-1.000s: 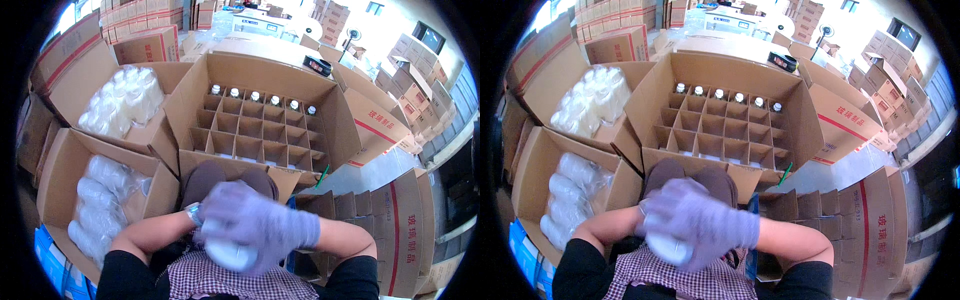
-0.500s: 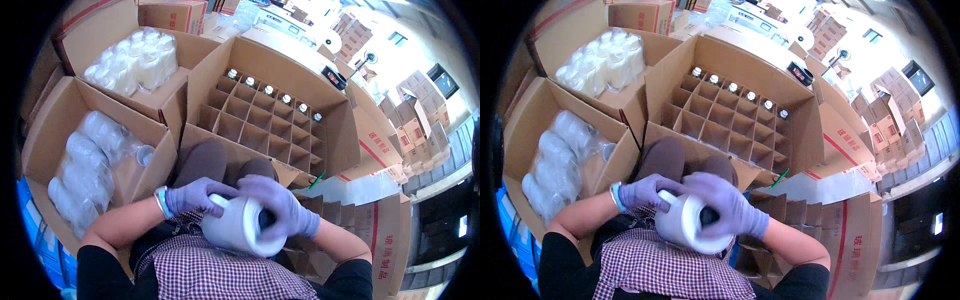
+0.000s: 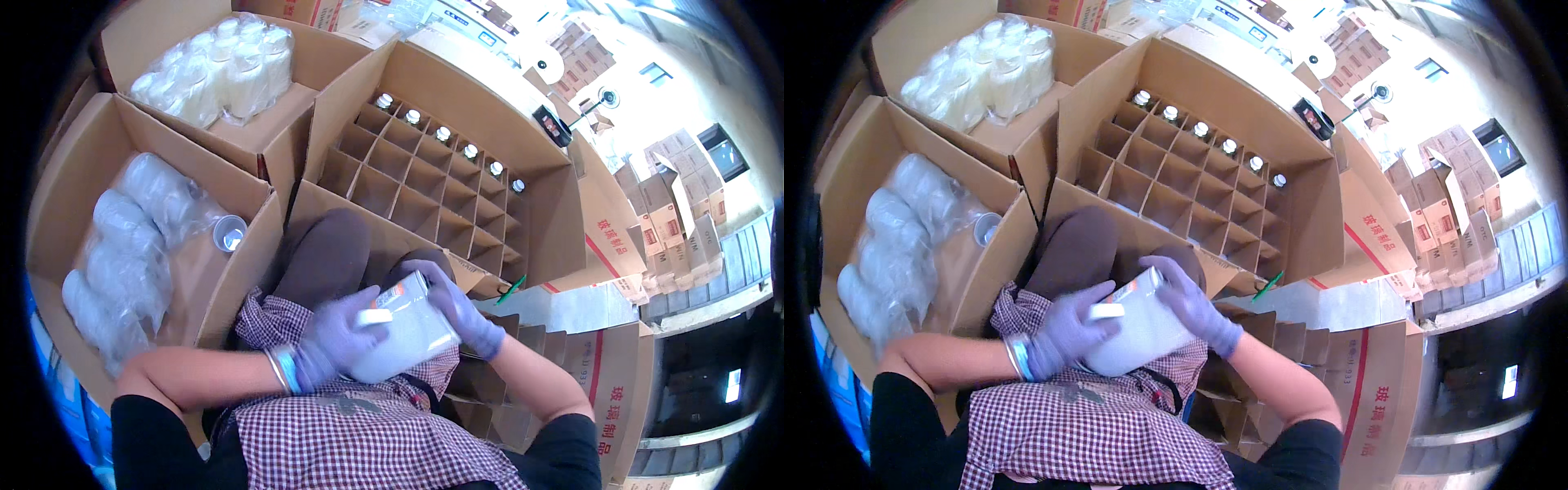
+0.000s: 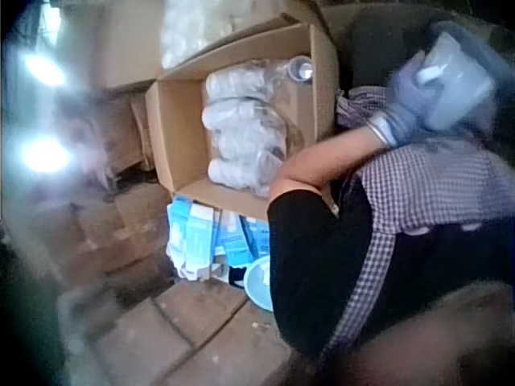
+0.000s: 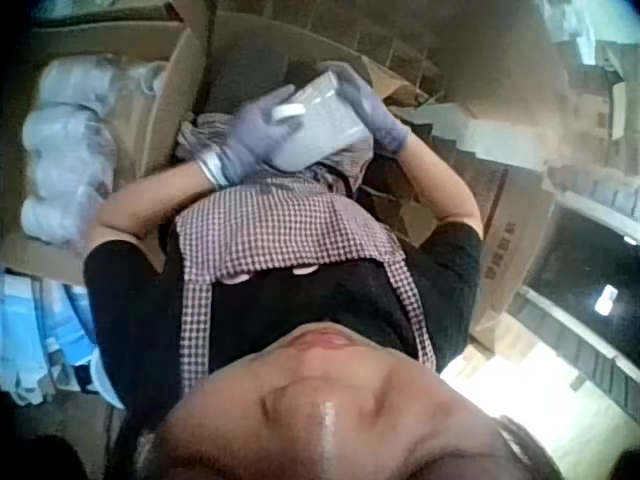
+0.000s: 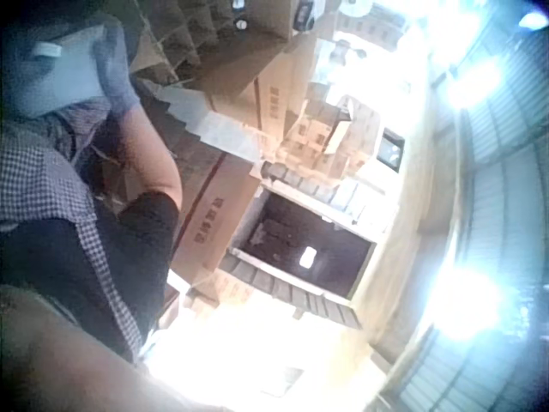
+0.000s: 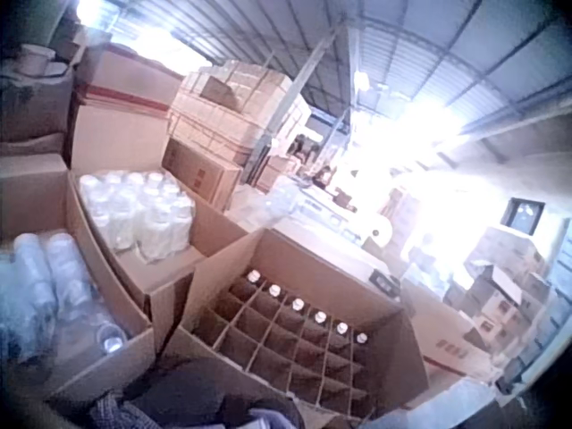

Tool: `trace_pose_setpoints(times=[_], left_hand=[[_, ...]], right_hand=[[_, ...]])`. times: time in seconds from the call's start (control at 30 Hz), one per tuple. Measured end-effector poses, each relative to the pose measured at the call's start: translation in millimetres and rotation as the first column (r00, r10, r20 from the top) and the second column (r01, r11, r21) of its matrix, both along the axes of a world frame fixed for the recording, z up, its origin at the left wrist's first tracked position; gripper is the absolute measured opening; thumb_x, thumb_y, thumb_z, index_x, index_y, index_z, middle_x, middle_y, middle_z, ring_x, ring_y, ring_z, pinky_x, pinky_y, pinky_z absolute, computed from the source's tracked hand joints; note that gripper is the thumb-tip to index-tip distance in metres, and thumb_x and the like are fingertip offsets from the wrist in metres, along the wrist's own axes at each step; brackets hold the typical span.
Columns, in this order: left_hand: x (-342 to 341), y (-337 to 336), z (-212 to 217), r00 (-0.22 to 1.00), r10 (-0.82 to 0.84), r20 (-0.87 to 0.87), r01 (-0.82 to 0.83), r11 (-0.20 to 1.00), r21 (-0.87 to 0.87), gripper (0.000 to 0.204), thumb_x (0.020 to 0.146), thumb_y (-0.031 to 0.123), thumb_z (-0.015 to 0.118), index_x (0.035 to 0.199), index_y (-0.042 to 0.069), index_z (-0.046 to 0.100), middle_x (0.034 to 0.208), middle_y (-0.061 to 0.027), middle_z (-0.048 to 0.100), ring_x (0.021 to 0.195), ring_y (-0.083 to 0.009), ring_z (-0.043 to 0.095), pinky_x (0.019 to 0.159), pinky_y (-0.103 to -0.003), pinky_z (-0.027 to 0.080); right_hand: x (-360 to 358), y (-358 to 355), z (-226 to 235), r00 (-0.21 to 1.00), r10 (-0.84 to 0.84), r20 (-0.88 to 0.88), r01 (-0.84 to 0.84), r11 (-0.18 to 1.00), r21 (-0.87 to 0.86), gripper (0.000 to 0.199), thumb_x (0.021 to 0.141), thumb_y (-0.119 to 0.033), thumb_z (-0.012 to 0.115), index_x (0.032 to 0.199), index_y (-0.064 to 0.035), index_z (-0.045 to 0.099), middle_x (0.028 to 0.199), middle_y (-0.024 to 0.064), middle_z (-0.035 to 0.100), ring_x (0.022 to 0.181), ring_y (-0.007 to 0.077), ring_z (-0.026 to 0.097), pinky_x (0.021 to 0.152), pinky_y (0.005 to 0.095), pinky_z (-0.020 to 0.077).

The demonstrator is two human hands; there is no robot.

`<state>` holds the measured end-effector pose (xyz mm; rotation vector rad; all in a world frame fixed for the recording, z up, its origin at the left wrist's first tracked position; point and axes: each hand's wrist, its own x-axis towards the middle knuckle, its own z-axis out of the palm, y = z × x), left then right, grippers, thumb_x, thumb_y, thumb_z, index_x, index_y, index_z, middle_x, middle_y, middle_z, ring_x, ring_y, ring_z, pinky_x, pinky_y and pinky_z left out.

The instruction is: The person sits on the floor and packs white ceramic jars into a cardboard box with dividers. They pick up each jar, wrap it in a plastic bag, and place it into a compartment. The person also handles a roll of white tape and a labeler during the process.

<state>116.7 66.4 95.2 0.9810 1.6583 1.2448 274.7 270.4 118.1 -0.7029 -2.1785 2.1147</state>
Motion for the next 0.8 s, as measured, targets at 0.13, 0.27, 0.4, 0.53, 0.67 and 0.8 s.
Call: trace_pose_setpoints(times=[0.13,0.27,0.4,0.53,0.67,0.8], left_hand=[[-22.5,4.0,5.1,0.918,-0.306,0.253,0.256,0.943,0.213,0.075,0.081,0.017,0.081,0.149,0.008,0.051,0.128,-0.0116,0.069,0.112,-0.0183,0.066,0.101,-0.034,0.051],[-82.6,9.7,0.3,0.666,-0.662,0.343,0.624,0.747,0.229,0.071,0.08,0.018,0.083,0.145,0.007,0.056,0.125,-0.0065,0.069,0.109,-0.0133,0.063,0.101,-0.03,0.049],[0.3,-0.1,-5.9,0.998,-0.064,0.024,0.063,0.997,0.05,0.071,0.081,0.029,0.079,0.145,0.008,0.055,0.119,-0.0174,0.071,0.107,-0.0282,0.07,0.098,-0.039,0.053],[-17.8,7.8,-2.1,0.947,-0.295,0.129,0.272,0.947,0.171,0.077,0.081,0.018,0.079,0.151,0.011,0.048,0.127,-0.0118,0.069,0.113,-0.0189,0.065,0.102,-0.035,0.05],[-74.8,3.0,-18.7,0.651,-0.496,0.574,0.429,0.865,0.26,0.074,0.081,0.011,0.078,0.15,0.01,0.05,0.131,-0.0102,0.067,0.118,-0.0138,0.06,0.107,-0.032,0.045],[-41.4,-3.2,-23.8,0.971,-0.12,0.208,0.096,0.988,0.124,0.062,0.088,0.02,0.071,0.147,0.007,0.053,0.13,-0.0167,0.067,0.116,-0.022,0.065,0.104,-0.036,0.048]], right_hand=[[-15.5,-4.3,37.8,0.999,0.033,0.029,-0.042,0.929,0.369,0.064,0.088,-0.031,0.064,0.143,-0.0026,0.047,0.142,0.021,0.047,0.132,0.0384,0.047,0.114,0.0414,0.037],[-24.0,-55.2,102.1,0.582,0.813,0.022,-0.321,0.205,0.925,0.09,0.065,-0.06,0.075,0.135,-0.0065,0.059,0.148,0.022,0.044,0.142,0.045,0.037,0.118,0.0532,0.026],[-4.4,-6.9,5.4,1.0,0.004,0.007,-0.004,0.992,0.125,0.056,0.089,-0.029,0.06,0.137,-0.0025,0.05,0.135,0.0197,0.052,0.127,0.0383,0.05,0.11,0.0426,0.0394],[-12.4,-13.1,34.3,0.999,0.012,0.053,-0.033,0.91,0.414,0.066,0.088,-0.032,0.064,0.144,-0.002,0.044,0.145,0.0227,0.045,0.136,0.0396,0.043,0.115,0.045,0.0334],[-11.4,-36.7,84.3,0.766,0.641,0.053,-0.334,0.326,0.885,0.103,0.06,-0.062,0.087,0.143,-0.0124,0.051,0.154,0.0278,0.035,0.14,0.0577,0.032,0.112,0.0703,0.0236],[-34.0,-1.9,33.4,0.926,0.377,-0.02,-0.29,0.746,0.6,0.098,0.067,-0.057,0.077,0.145,-0.0063,0.047,0.15,0.0259,0.039,0.138,0.0466,0.039,0.116,0.0528,0.0299]])
